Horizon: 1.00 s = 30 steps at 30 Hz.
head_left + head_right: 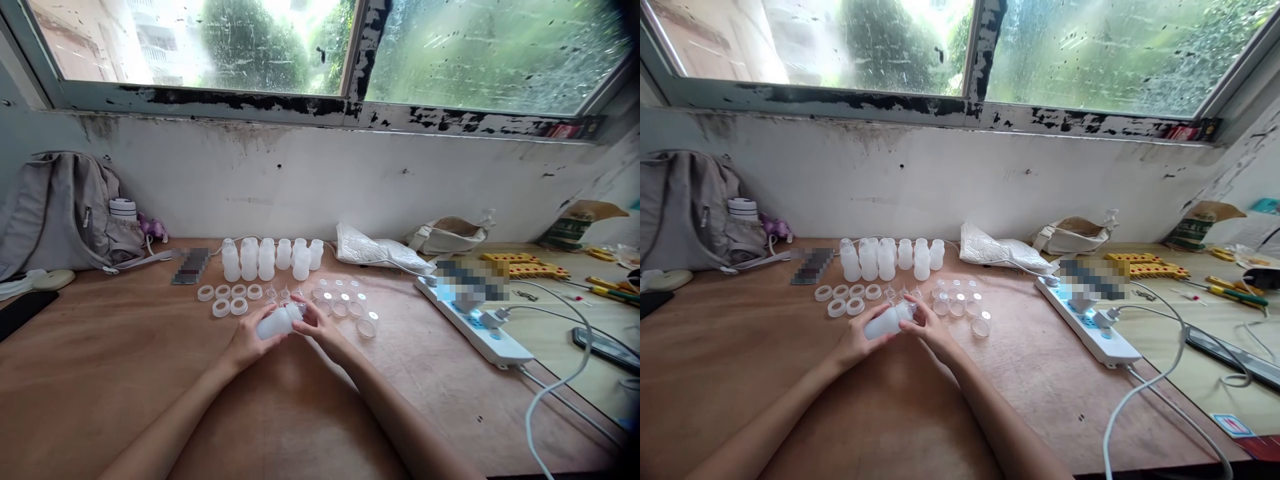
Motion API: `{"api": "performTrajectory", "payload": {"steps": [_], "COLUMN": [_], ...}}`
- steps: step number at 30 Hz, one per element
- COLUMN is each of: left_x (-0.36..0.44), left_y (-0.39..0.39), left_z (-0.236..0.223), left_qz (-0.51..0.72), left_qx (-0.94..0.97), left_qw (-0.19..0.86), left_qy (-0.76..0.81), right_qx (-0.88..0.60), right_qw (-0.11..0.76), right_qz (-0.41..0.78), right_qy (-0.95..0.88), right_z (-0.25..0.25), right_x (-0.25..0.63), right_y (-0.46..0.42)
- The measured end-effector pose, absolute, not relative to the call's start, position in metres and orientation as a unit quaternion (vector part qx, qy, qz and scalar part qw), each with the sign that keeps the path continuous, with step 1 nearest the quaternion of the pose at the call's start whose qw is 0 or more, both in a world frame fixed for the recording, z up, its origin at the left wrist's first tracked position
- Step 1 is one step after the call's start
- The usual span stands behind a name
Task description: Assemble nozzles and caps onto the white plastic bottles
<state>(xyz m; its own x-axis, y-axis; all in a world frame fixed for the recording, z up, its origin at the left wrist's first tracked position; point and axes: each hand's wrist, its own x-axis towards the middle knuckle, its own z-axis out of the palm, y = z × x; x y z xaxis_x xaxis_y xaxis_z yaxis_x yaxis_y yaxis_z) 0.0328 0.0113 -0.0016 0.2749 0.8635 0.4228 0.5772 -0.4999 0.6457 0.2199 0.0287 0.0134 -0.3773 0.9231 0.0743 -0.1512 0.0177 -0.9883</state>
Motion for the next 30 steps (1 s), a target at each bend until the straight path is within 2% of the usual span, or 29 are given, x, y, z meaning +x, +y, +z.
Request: {"api": "performTrajectory", "payload": {"steps": [2, 5, 7, 9, 12, 13, 15, 17, 20, 23, 30], "left_x": [0.035, 0.038, 0.041, 0.045, 0.055, 0.058, 0.064, 0.068, 0.072, 0.073, 0.072], "left_y": [0.010, 0.010, 0.007, 0.003, -0.006, -0.010, -0.015, -0.018, -0.020, -0.020, -0.016], "left_z": [-0.002, -0.003, 0.000, 0.005, 0.013, 0.016, 0.018, 0.017, 0.014, 0.011, 0.001], "left_qz": [0.372, 0.384, 0.391, 0.358, 0.263, 0.239, 0.229, 0.256, 0.305, 0.319, 0.298], "left_qx": [0.777, 0.782, 0.768, 0.737, 0.629, 0.591, 0.558, 0.586, 0.657, 0.714, 0.759], "left_qw": [0.230, 0.201, 0.229, 0.363, 0.632, 0.692, 0.736, 0.694, 0.550, 0.424, 0.245], "left_qy": [0.453, 0.449, 0.453, 0.443, 0.369, 0.339, 0.307, 0.331, 0.415, 0.457, 0.525], "right_qx": [-0.347, -0.379, -0.384, -0.369, -0.324, -0.318, -0.330, -0.347, -0.346, -0.358, -0.408], "right_qw": [0.437, 0.456, 0.468, 0.478, 0.477, 0.465, 0.459, 0.487, 0.539, 0.557, 0.607], "right_qz": [0.600, 0.538, 0.510, 0.518, 0.570, 0.586, 0.595, 0.576, 0.546, 0.535, 0.495], "right_qy": [-0.573, -0.599, -0.611, -0.607, -0.586, -0.582, -0.571, -0.557, -0.540, -0.525, -0.470], "right_z": [0.016, 0.016, 0.017, 0.020, 0.026, 0.028, 0.031, 0.032, 0.029, 0.025, 0.016], "right_x": [0.219, 0.216, 0.215, 0.213, 0.211, 0.210, 0.209, 0.206, 0.202, 0.197, 0.183], "right_y": [0.025, 0.020, 0.017, 0.012, 0.005, 0.002, -0.001, -0.003, -0.003, -0.002, 0.005]}}
